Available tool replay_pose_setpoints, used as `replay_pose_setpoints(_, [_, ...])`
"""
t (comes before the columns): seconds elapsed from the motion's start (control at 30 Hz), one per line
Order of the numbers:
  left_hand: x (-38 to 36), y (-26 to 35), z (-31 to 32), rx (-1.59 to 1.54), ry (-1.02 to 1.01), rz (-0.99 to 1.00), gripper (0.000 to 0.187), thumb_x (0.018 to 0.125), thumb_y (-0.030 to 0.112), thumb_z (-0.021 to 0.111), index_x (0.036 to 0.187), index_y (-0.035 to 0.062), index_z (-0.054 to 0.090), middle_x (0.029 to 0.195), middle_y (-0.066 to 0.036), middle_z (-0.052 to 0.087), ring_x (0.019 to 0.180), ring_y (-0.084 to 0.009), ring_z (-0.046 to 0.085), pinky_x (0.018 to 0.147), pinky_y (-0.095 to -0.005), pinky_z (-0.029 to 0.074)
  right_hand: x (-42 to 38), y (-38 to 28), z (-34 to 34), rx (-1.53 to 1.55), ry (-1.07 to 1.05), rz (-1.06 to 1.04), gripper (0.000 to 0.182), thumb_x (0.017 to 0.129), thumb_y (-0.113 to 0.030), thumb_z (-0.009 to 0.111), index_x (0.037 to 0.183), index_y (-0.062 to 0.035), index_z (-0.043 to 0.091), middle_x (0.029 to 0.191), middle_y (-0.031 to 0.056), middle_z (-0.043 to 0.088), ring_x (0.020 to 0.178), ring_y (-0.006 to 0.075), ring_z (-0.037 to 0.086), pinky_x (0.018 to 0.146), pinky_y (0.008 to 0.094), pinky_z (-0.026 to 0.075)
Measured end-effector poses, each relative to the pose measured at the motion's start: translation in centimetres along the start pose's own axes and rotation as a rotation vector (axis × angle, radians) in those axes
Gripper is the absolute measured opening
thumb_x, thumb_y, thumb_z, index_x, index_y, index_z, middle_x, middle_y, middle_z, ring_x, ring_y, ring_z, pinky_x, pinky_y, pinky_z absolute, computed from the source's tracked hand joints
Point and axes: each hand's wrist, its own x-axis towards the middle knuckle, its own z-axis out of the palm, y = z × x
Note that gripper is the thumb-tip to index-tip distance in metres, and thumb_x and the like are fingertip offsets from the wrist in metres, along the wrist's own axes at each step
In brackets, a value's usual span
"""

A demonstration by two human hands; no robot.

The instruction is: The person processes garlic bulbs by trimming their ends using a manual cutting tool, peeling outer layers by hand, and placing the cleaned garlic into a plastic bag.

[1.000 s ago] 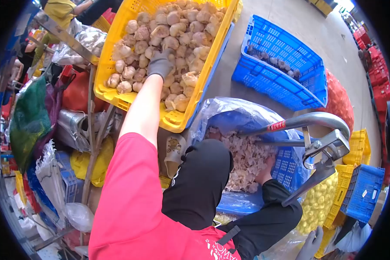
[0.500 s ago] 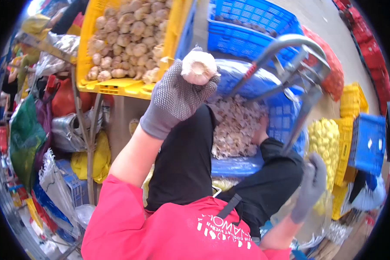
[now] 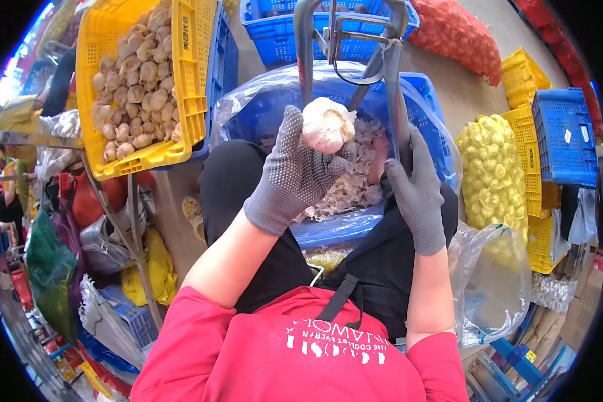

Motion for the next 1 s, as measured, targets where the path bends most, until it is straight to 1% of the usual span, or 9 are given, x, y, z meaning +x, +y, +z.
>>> replay_pose_setpoints(0.17, [1.3,-0.4,-0.4,0.043,0.043,0.078,0.053,0.096,0.042,0.051,0.133,0.0052,0.043,0.126,-0.011,0.053,0.111,-0.0225,0.057,0.093,-0.0363,0.051,0.5,-0.3,-1.3,0.002,-0.069,0.044,0.048,0.089,-0.009,0.056,0.134,0.0024,0.043,0.119,0.0197,0.059,0.111,0.0302,0.058,0.096,0.0364,0.043])
replay_pose_setpoints(0.23, [1.8,-0.5,-0.3,0.068,0.088,0.119,0.053,0.096,0.041,0.052,0.132,0.0044,0.043,0.125,-0.012,0.052,0.111,-0.0233,0.056,0.094,-0.0369,0.05,0.2,-1.4,-2.8,0.102,-0.168,0.06,0.048,0.09,-0.009,0.055,0.134,0.0027,0.043,0.11,0.0155,0.062,0.096,0.0209,0.061,0.085,0.0312,0.047])
replay_pose_setpoints(0.27, [2.1,-0.5,-0.3,0.038,0.101,0.104,0.052,0.095,0.041,0.053,0.131,0.0038,0.044,0.125,-0.013,0.053,0.113,-0.0235,0.055,0.095,-0.0374,0.05,0.1,-1.8,-3.6,0.102,-0.172,0.067,0.048,0.09,-0.009,0.055,0.134,0.0027,0.043,0.11,0.0155,0.062,0.096,0.0209,0.061,0.085,0.0312,0.047])
replay_pose_setpoints(0.33, [2.3,-0.6,0.3,0.01,0.173,0.086,0.051,0.095,0.04,0.053,0.128,0.0026,0.045,0.123,-0.014,0.054,0.115,-0.0245,0.054,0.096,-0.0374,0.05,-0.2,-2.9,-5.3,0.529,-0.264,0.285,0.047,0.091,-0.009,0.052,0.135,0.0024,0.043,0.105,0.0125,0.062,0.083,0.0118,0.057,0.074,0.025,0.047])
replay_pose_setpoints(0.37, [2.5,-0.7,0.3,0.006,0.177,0.083,0.051,0.095,0.04,0.053,0.128,0.0026,0.045,0.123,-0.014,0.054,0.115,-0.0245,0.054,0.096,-0.0374,0.05,-0.2,-4.4,-5.8,0.561,-0.245,0.295,0.047,0.092,-0.009,0.049,0.137,0.0027,0.041,0.104,0.0114,0.062,0.077,0.0078,0.054,0.068,0.0211,0.045])
replay_pose_setpoints(0.47, [3.5,-0.9,0.9,-0.006,0.124,0.053,0.053,0.095,0.043,0.053,0.128,0.002,0.045,0.122,-0.016,0.054,0.114,-0.0285,0.055,0.098,-0.0386,0.049,0.0,-6.3,-7.4,0.597,-0.24,0.381,0.049,0.091,-0.008,0.047,0.138,0.0041,0.04,0.103,0.0136,0.062,0.079,0.0095,0.056,0.068,0.0219,0.046])
replay_pose_setpoints(0.73, [3.9,-2.1,1.9,-0.193,0.101,0.067,0.056,0.094,0.045,0.053,0.129,0.0019,0.043,0.124,-0.017,0.051,0.116,-0.0289,0.053,0.099,-0.0391,0.048,0.0,-7.1,-6.9,0.578,-0.118,0.43,0.051,0.088,-0.008,0.048,0.136,0.0059,0.042,0.102,0.0178,0.062,0.075,0.0115,0.058,0.065,0.022,0.048])
replay_pose_setpoints(0.8, [3.9,-2.6,2.0,-0.155,0.102,0.083,0.056,0.094,0.044,0.053,0.129,0.0019,0.043,0.125,-0.017,0.05,0.116,-0.0287,0.053,0.1,-0.0389,0.048,0.0,-6.6,-6.7,0.538,-0.107,0.388,0.057,0.092,-0.022,0.051,0.139,0.0071,0.038,0.09,0.0161,0.06,0.064,0.0117,0.058,0.058,0.0211,0.049])
replay_pose_setpoints(1.0, [3.2,-3.1,3.0,-0.248,0.121,0.096,0.054,0.095,0.039,0.053,0.133,0.0024,0.04,0.127,-0.017,0.05,0.122,-0.0262,0.049,0.104,-0.0381,0.043,0.1,-6.8,-6.6,0.532,-0.11,0.389,0.057,0.092,-0.023,0.052,0.138,0.0071,0.039,0.089,0.0155,0.06,0.064,0.0105,0.057,0.057,0.0201,0.049])
